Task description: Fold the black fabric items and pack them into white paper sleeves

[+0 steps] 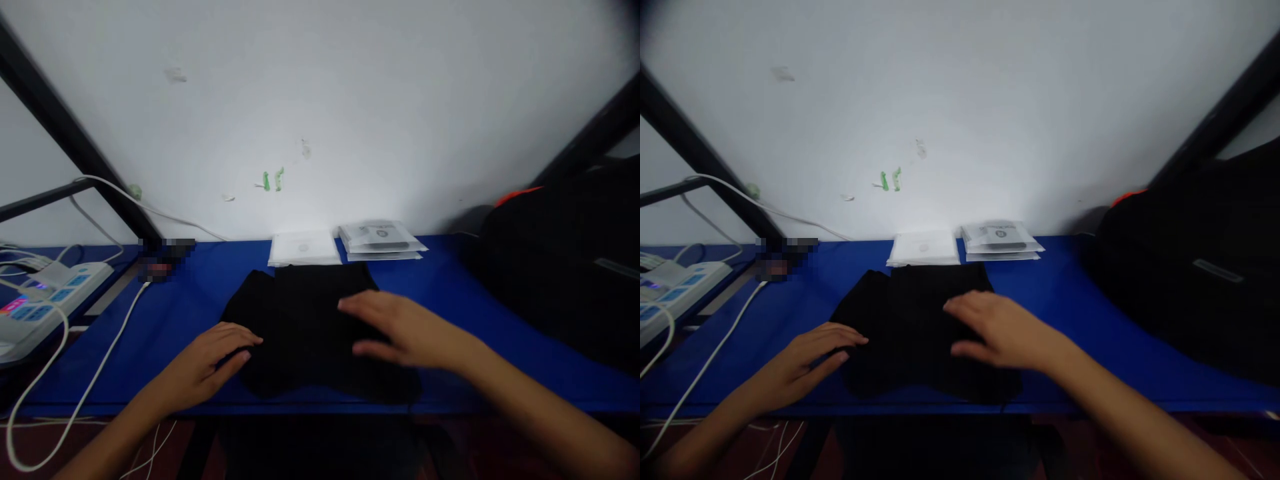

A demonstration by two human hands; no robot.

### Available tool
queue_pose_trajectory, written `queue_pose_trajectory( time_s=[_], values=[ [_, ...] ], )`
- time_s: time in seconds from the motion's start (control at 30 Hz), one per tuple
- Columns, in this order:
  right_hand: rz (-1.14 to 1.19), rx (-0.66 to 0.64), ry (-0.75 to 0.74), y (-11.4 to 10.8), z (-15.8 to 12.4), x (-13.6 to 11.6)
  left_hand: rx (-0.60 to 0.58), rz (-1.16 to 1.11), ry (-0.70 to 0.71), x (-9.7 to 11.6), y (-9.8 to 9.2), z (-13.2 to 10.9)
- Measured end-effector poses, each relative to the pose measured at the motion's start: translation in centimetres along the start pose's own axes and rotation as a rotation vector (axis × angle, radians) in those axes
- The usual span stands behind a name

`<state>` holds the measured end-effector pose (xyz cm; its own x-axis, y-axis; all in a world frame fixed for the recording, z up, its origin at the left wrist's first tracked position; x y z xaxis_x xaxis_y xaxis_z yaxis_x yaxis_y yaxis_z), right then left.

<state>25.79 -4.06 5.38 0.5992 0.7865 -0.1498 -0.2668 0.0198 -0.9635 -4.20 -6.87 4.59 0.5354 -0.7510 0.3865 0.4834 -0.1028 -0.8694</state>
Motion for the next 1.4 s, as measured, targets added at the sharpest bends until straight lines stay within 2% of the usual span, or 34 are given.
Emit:
queue_pose_trajectory(
  time_s=[0.07, 0.13, 0.27, 0.4, 0.53, 0.67, 0.77, 0.87, 0.97, 1.13, 1.2, 1.27, 1.4],
  values=[
    [0.055, -0.091, 0.003, 0.6, -0.7, -3.3, 0.084, 0.016, -0.015, -0.3, -0.3, 0.2],
    [0.067, -0.152, 0.074, 1.0, -1.4, -4.4, 0.162, 0.043, -0.019, -0.6, -0.7, 0.5],
    [0.083, -0.214, 0.251, 0.9, -2.9, -2.8, 0.278, 0.091, 0.006, -0.9, -1.3, 0.8],
    [0.237, -0.134, 0.338, -0.7, -3.5, -0.9, 0.302, 0.096, 0.01, -1.0, -1.5, 1.2],
    [0.404, -0.029, 0.392, -1.3, -3.0, 1.7, 0.27, 0.086, -0.061, -2.3, -1.4, 2.2],
    [0.535, -0.006, 0.435, 0.2, -1.2, 5.4, 0.196, 0.132, -0.217, -5.2, -1.0, 4.3],
    [0.59, 0.023, 0.506, 1.1, -0.1, 7.0, 0.033, 0.233, -0.349, -6.9, -0.4, 6.2],
    [0.624, -0.05, 0.532, 1.6, 0.2, 6.8, -0.13, 0.29, -0.432, -7.3, 0.2, 7.4],
    [0.527, -0.095, 0.517, 1.6, -0.1, 6.6, -0.186, 0.277, -0.47, -7.4, 0.5, 7.7],
    [0.502, 0.041, 0.481, 1.9, -0.4, 8.2, -0.24, 0.291, -0.5, -8.2, 0.4, 7.1],
    [0.43, 0.048, 0.49, 2.4, -0.3, 9.0, -0.262, 0.309, -0.494, -8.5, 0.2, 7.1],
    [0.275, 0.057, 0.478, 2.8, 0.1, 9.5, -0.231, 0.333, -0.433, -8.4, -0.1, 7.7],
    [-0.081, 0.175, 0.342, 2.6, 1.8, 9.5, -0.07, 0.368, -0.253, -8.0, 0.3, 10.4]
  ],
)
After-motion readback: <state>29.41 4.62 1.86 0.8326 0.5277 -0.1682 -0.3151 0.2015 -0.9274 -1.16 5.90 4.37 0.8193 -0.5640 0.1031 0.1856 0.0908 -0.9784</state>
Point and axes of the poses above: each hand's wrist, its own z-axis towards the middle knuckle, its own y-axis out of the palm, x = y × z, the point moved 5 cm from there along z, towards the middle knuckle, and after that the axes turned 3 degrees about y, right-handed, at the moved point
